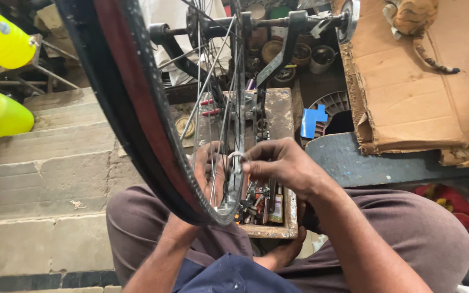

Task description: The person sits on the floor and uses a spoke wrench to tighten the spokes on a bicycle wheel mounted on a truing stand. They rotate the wheel periodically to access different spokes and continue adjusting tension throughout the clip.

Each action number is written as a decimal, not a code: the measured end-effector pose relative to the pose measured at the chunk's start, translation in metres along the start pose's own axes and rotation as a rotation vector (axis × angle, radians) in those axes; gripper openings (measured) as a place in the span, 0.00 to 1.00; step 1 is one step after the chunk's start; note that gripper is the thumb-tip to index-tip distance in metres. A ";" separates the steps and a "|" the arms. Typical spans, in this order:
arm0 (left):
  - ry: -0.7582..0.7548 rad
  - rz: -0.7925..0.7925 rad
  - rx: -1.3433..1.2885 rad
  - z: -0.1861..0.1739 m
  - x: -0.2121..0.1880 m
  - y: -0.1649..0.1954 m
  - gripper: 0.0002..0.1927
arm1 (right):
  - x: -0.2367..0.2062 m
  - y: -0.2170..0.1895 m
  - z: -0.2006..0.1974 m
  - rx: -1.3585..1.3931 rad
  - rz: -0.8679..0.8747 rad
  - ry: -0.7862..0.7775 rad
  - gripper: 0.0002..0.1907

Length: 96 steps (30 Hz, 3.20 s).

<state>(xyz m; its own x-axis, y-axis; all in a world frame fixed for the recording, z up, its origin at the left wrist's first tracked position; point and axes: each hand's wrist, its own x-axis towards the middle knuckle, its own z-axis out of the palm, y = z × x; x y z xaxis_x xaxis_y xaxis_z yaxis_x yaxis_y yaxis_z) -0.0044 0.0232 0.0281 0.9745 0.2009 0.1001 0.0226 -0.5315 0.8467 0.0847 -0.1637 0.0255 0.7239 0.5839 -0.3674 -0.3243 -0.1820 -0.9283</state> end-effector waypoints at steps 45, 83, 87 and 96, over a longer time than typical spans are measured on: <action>-0.091 -0.241 -0.061 -0.002 -0.004 -0.028 0.15 | 0.000 -0.005 0.032 -0.598 -0.029 0.241 0.14; -0.090 0.144 0.169 -0.006 -0.006 -0.018 0.10 | 0.034 0.036 0.022 0.040 -0.085 0.091 0.14; -0.083 0.161 0.232 -0.003 -0.006 -0.027 0.12 | 0.036 0.036 0.020 0.063 -0.095 0.070 0.09; -0.187 -0.248 -0.524 0.004 -0.013 -0.012 0.21 | -0.008 0.001 0.009 -0.419 -0.218 -0.121 0.26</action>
<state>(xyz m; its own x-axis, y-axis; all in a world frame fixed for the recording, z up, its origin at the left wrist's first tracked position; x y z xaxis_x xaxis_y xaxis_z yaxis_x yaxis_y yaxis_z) -0.0160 0.0235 0.0145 0.9780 0.0936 -0.1862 0.1873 -0.0022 0.9823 0.0734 -0.1615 0.0281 0.6637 0.7272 -0.1753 0.1181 -0.3333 -0.9354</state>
